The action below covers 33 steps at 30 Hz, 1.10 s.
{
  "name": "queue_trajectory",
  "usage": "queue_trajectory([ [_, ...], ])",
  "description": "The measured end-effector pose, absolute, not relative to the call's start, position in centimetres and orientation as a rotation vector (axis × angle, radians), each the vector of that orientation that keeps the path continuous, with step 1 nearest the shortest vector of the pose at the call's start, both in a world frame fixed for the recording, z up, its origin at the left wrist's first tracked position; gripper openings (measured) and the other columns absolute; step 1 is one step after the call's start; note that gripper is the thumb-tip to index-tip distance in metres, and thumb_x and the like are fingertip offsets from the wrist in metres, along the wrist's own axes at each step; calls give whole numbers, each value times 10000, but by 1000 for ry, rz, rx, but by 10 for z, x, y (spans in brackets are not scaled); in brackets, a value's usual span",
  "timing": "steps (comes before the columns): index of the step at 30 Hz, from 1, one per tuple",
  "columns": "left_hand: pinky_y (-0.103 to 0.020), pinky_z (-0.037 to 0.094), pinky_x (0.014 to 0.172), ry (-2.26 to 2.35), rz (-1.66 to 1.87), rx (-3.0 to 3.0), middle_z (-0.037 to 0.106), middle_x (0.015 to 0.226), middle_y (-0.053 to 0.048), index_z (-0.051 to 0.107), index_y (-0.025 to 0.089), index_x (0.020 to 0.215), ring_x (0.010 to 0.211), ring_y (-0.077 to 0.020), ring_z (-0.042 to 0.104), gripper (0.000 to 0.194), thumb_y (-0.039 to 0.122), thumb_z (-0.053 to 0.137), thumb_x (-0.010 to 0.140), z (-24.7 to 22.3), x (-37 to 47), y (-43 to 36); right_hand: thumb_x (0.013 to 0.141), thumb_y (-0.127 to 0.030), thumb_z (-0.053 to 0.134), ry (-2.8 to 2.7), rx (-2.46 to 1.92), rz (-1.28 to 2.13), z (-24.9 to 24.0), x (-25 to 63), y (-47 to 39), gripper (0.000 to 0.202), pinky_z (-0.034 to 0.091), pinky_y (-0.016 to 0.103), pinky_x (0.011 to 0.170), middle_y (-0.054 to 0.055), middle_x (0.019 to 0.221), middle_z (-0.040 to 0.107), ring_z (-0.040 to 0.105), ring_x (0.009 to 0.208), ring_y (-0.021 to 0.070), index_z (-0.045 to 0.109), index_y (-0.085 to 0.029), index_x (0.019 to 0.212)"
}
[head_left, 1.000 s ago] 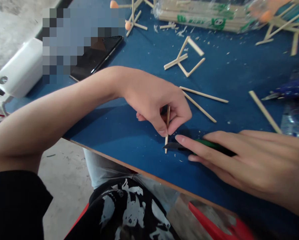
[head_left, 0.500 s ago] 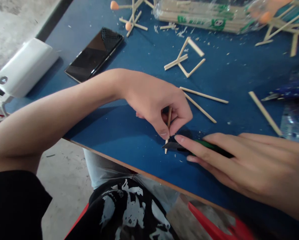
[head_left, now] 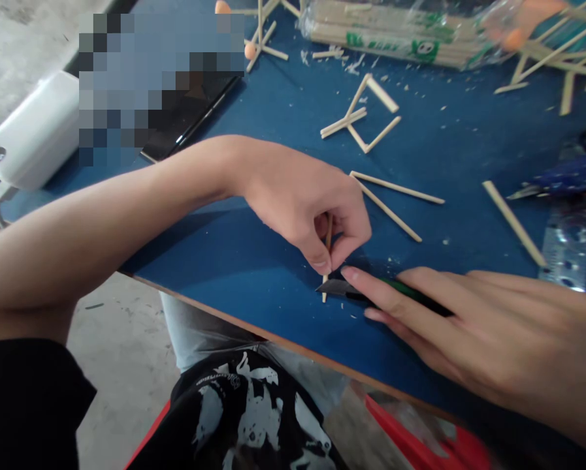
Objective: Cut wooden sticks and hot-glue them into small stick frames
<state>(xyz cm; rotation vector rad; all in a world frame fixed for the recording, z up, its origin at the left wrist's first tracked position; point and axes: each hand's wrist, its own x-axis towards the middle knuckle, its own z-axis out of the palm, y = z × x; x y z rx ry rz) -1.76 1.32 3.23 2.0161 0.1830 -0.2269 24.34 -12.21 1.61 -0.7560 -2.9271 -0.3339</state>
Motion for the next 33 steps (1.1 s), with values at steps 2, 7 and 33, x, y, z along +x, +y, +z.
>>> queue_trajectory([
  [2,-120,517,740,181,-218,2044,840,884,46,809,148,959,821,-66,757,60,128,756,978,32,-17,13,1124,-341,506,-2897,-714,-354,16,246,-122,410,374,351,509,-28,786,743,575,499,183,740,-261,1451],
  [7,-131,506,743,170,-218,2076,835,903,39,809,165,956,836,-73,747,62,149,757,986,32,-17,14,1114,-331,568,-2867,-723,-340,14,251,-125,447,374,369,529,-40,857,782,598,553,190,654,-252,1546],
  [33,-223,436,572,199,-302,2029,799,871,27,794,208,984,667,-106,680,77,206,721,1010,30,-20,18,1067,-331,648,-2836,-650,-291,12,249,-114,442,376,359,525,-22,895,816,574,511,173,711,-289,1502],
])
